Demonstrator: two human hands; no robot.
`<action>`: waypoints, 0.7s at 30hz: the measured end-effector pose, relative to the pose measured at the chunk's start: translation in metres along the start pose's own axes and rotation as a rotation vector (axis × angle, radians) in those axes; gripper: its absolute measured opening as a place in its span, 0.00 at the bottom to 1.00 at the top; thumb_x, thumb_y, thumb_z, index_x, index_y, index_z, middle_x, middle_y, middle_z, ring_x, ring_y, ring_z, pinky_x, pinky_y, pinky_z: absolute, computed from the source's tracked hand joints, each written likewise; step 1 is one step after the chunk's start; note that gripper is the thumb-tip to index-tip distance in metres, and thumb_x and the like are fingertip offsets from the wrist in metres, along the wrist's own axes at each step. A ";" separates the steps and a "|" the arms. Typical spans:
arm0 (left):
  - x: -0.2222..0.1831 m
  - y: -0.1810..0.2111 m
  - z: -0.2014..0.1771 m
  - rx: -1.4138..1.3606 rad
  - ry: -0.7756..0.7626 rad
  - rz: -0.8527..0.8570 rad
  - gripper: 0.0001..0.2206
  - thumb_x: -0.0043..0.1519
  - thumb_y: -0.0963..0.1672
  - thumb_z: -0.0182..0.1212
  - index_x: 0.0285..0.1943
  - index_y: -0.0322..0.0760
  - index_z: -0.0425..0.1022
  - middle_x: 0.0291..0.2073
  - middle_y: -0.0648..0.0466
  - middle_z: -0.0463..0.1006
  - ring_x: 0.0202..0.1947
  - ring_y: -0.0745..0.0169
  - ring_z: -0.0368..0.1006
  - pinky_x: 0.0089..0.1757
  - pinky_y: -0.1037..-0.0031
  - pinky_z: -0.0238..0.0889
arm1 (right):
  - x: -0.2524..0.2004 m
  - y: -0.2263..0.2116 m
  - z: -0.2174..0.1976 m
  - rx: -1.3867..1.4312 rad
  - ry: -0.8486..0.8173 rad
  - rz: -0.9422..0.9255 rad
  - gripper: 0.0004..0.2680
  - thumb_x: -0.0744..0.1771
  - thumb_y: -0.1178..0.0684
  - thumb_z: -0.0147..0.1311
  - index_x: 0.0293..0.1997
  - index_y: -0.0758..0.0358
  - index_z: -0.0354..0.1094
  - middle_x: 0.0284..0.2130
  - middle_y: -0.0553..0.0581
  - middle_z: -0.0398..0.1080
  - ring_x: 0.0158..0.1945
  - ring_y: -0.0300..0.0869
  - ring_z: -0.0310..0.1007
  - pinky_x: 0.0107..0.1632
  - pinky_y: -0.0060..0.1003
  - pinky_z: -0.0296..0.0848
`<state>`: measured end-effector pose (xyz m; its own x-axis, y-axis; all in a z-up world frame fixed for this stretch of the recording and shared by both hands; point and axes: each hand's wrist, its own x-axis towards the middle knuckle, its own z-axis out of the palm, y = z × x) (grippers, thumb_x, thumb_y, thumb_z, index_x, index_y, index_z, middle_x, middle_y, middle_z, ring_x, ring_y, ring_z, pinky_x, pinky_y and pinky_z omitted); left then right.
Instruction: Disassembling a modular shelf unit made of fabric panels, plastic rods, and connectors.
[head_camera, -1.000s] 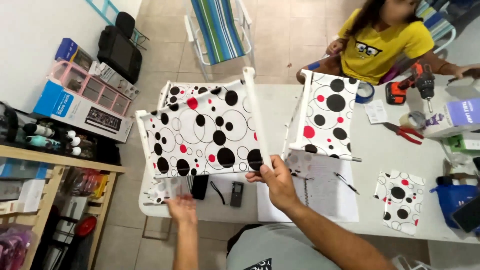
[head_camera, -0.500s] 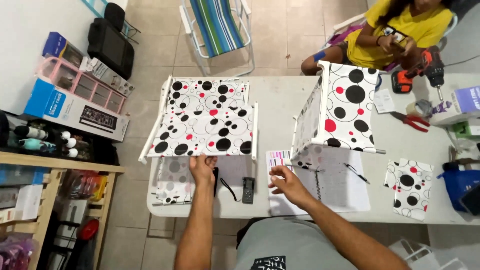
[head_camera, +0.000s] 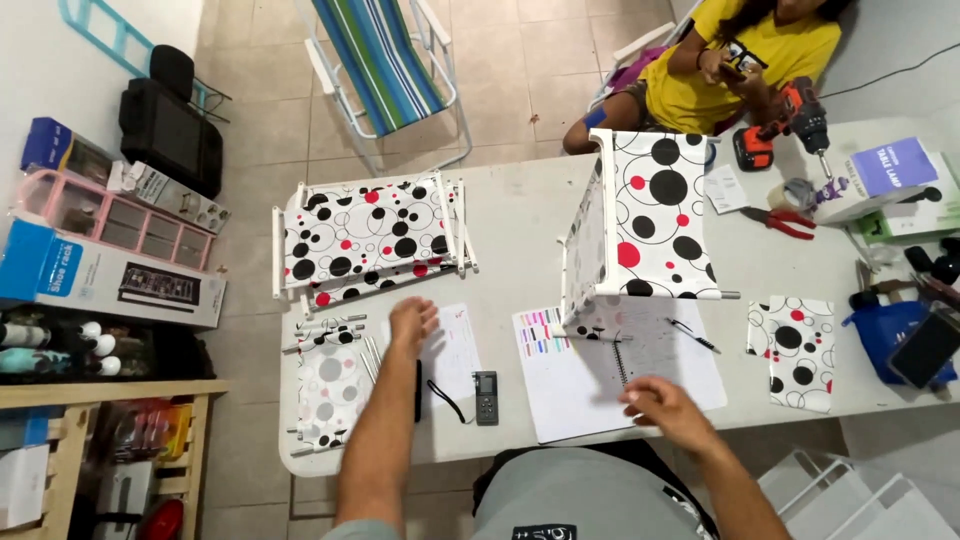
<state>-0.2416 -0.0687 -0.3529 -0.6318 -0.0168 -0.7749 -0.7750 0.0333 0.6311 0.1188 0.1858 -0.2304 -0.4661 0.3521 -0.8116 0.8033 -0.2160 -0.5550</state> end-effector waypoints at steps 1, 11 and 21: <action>0.022 -0.034 0.007 -0.004 -0.103 0.057 0.17 0.69 0.41 0.49 0.67 0.34 0.65 0.53 0.43 0.77 0.50 0.51 0.78 0.47 0.67 0.77 | 0.024 0.016 -0.023 0.151 0.099 -0.170 0.11 0.69 0.54 0.53 0.54 0.70 0.70 0.47 0.70 0.76 0.47 0.55 0.78 0.51 0.50 0.77; -0.134 0.016 0.144 0.106 -0.629 0.651 0.14 0.68 0.45 0.58 0.55 0.30 0.76 0.40 0.40 0.83 0.38 0.55 0.81 0.39 0.70 0.76 | 0.074 -0.090 -0.140 0.377 0.272 -0.699 0.11 0.76 0.46 0.41 0.57 0.62 0.65 0.45 0.61 0.75 0.42 0.43 0.79 0.42 0.38 0.79; -0.192 0.062 0.225 0.494 -0.680 0.652 0.26 0.64 0.49 0.62 0.67 0.29 0.65 0.33 0.44 0.81 0.25 0.59 0.80 0.25 0.73 0.76 | 0.063 -0.137 -0.111 0.409 0.133 -0.798 0.07 0.71 0.55 0.55 0.49 0.69 0.71 0.28 0.57 0.73 0.25 0.32 0.67 0.24 0.25 0.70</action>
